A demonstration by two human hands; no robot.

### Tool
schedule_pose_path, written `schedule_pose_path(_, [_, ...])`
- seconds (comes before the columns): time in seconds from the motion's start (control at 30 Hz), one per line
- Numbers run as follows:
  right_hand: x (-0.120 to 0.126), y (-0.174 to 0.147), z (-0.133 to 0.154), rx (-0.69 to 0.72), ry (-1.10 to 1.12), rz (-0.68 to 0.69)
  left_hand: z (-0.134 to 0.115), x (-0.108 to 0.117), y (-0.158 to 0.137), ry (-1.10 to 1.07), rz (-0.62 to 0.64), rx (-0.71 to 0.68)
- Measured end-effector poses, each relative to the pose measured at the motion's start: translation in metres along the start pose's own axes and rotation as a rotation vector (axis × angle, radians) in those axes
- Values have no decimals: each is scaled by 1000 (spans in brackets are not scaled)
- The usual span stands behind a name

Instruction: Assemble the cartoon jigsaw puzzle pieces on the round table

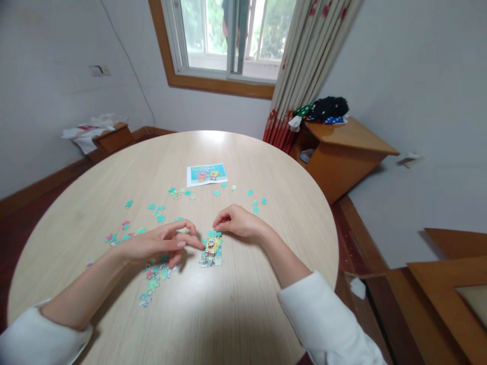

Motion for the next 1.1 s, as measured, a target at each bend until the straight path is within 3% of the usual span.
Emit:
schedule_pose_path(0.2, [-2,1,0,-5,-9,-6,2,-4,-3,-53,152,8])
schedule_pose_path(1.1, [-7,1,3,6,-209,-69,4,-3,-2,-39,195,-14])
Point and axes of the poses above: each hand's wrist, its own y-axis towards the middle knuckle, its own x-axis out of the back of the hand, z = x × y, the point moved 4 cm from there along y, towards the middle knuckle, and after that the axes turned 4 degrees about -x, right-handed, at the moved point
